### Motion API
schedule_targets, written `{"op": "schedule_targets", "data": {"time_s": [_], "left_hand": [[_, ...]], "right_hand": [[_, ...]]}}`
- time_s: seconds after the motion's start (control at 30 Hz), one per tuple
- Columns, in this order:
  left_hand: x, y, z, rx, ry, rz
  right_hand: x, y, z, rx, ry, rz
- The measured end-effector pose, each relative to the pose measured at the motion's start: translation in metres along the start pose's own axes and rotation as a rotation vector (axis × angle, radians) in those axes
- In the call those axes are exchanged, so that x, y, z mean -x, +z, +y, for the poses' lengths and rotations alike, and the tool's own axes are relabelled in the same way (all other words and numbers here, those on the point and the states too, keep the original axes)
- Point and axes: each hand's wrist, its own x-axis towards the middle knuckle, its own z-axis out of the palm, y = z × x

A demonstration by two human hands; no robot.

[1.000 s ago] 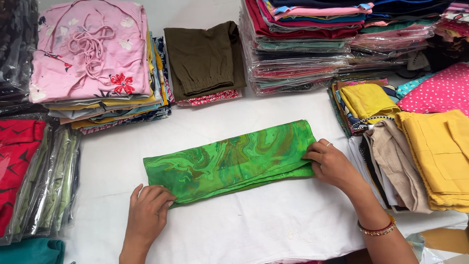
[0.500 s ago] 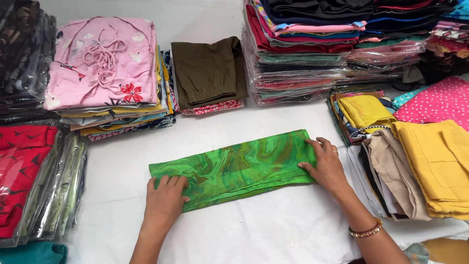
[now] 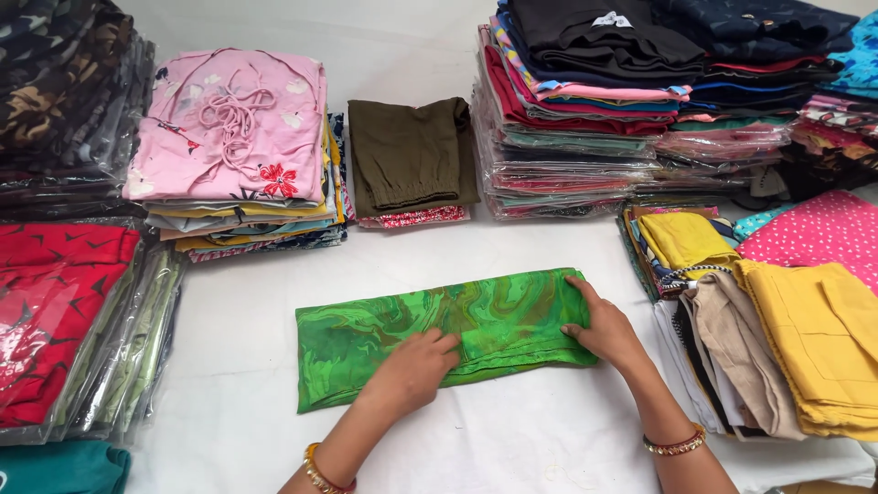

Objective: The person folds a pink floral top, a yellow pair of shorts, and a green patterned skirt on a white table. The person ties the drawstring of the top and neatly stacks each folded item.

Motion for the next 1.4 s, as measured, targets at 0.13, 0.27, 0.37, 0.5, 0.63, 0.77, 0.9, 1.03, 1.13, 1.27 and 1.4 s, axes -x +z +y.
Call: {"op": "schedule_targets", "data": {"time_s": [0.13, 0.27, 0.37, 0.5, 0.63, 0.77, 0.9, 1.03, 1.13, 1.27, 1.4], "left_hand": [[-0.021, 0.032, 0.008, 0.372, -0.009, 0.172], [-0.026, 0.039, 0.010, 0.403, -0.102, 0.332], [-0.026, 0.046, 0.007, 0.345, -0.127, 0.330], [-0.025, 0.051, 0.005, 0.382, -0.126, 0.374], [-0.021, 0.044, -0.006, 0.590, -0.124, 0.459], [-0.032, 0.078, -0.039, 1.214, -0.356, 0.281], [-0.034, 0.095, -0.056, 1.886, -0.418, 0.550], [-0.027, 0.062, -0.038, 1.797, -0.508, 0.556], [-0.026, 0.060, -0.035, 1.320, -0.554, 0.581], [-0.016, 0.038, -0.034, 1.074, -0.424, 0.651], [-0.007, 0.024, -0.043, 0.916, -0.601, 0.420]], "right_hand": [[0.005, 0.004, -0.003, -0.014, -0.128, 0.120], [0.012, -0.002, -0.017, 0.024, -0.028, 0.118], [0.001, 0.004, -0.010, 0.035, -0.015, 0.058], [0.011, -0.010, -0.052, -0.038, -0.086, 0.074], [0.035, -0.014, -0.128, -0.009, -0.293, 0.164], [0.050, 0.003, -0.186, 0.052, -0.347, 0.068], [0.054, 0.014, -0.211, -0.311, -0.614, -0.126], [0.038, 0.023, -0.179, -0.462, -0.604, -0.113], [0.029, 0.026, -0.158, -0.267, -0.715, 0.086], [0.027, 0.034, -0.159, -0.162, -0.779, 0.039], [0.019, 0.061, -0.168, 0.184, -0.871, -0.184]]}}
